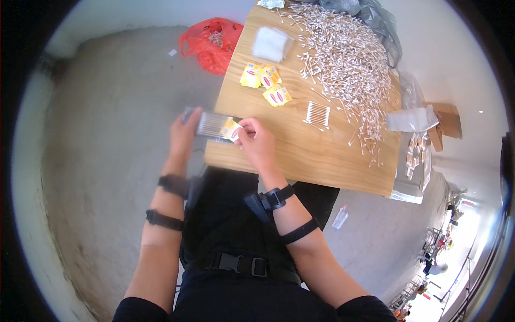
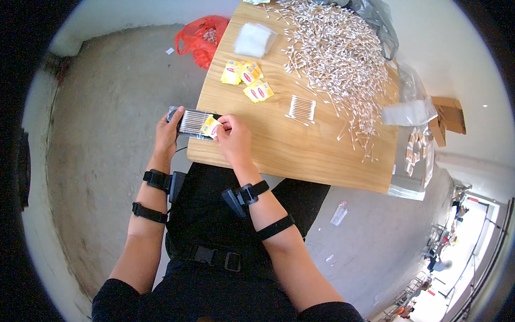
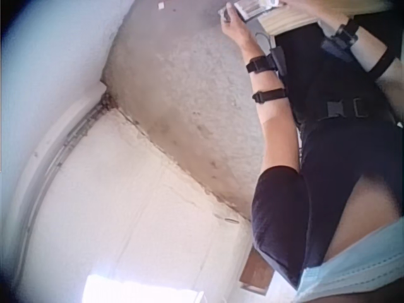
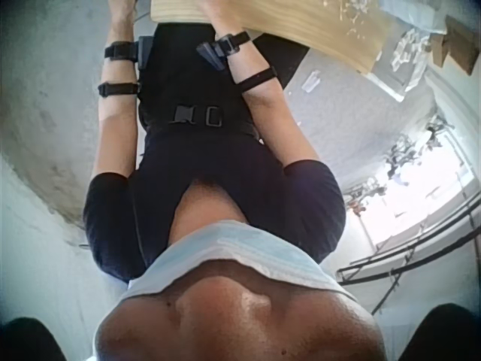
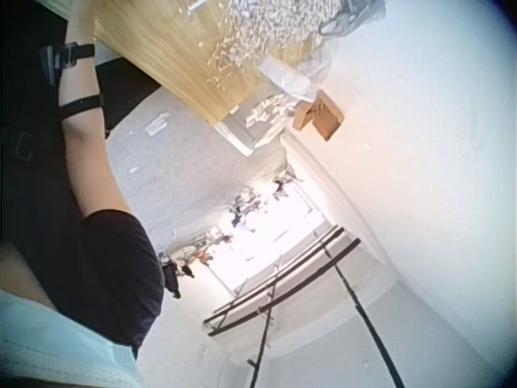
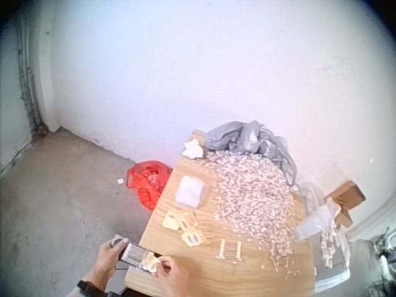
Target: Sorting and packaging cotton swabs into small plastic bags.
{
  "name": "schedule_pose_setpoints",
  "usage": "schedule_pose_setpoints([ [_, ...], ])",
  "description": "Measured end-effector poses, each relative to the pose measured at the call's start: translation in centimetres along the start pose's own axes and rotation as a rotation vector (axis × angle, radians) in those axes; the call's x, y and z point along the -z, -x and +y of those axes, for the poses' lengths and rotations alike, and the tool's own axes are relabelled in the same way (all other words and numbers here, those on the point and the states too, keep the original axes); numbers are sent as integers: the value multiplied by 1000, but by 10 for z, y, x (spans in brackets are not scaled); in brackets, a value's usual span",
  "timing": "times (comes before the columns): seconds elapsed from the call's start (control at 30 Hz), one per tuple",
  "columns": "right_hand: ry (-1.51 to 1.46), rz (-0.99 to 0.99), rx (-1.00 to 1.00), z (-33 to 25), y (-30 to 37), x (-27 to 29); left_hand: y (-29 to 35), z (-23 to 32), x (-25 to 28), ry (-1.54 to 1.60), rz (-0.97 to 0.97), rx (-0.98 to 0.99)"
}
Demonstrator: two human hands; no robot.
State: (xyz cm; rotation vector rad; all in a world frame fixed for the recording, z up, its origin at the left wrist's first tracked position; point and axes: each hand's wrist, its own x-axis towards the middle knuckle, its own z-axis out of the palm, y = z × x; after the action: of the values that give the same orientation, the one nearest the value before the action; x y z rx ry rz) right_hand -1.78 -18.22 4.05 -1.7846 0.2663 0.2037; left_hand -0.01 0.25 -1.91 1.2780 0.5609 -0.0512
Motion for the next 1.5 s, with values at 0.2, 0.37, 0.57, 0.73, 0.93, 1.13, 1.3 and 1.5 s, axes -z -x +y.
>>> schedule_pose_setpoints([
  [0.2,-68,109,34,-1,0,2,2,0,-1,13,23,-25],
  [0.37,-20,141,79,1,-1,-2,1,-2,2,16,33,-44],
  [0.57,180,42,103,2,6,-5,2,-3,-1,-28,58,-49],
  [0.73,117,-30,9,-12,1,-9,-1,-5,2,2,34,-25],
  [0.93,308,-143,139,-12,-22,-13,1,-2,-3,-15,39,-13],
  [1.13,97,259,366,-5,-13,-32,4,-1,-2,15,35,-29],
  [1.3,-169,222,316,2,-9,-59,5,-2,-5,19,60,-55],
  [1.5,-170,206,382,3,-14,-60,-3,-10,1,-143,83,-57],
])
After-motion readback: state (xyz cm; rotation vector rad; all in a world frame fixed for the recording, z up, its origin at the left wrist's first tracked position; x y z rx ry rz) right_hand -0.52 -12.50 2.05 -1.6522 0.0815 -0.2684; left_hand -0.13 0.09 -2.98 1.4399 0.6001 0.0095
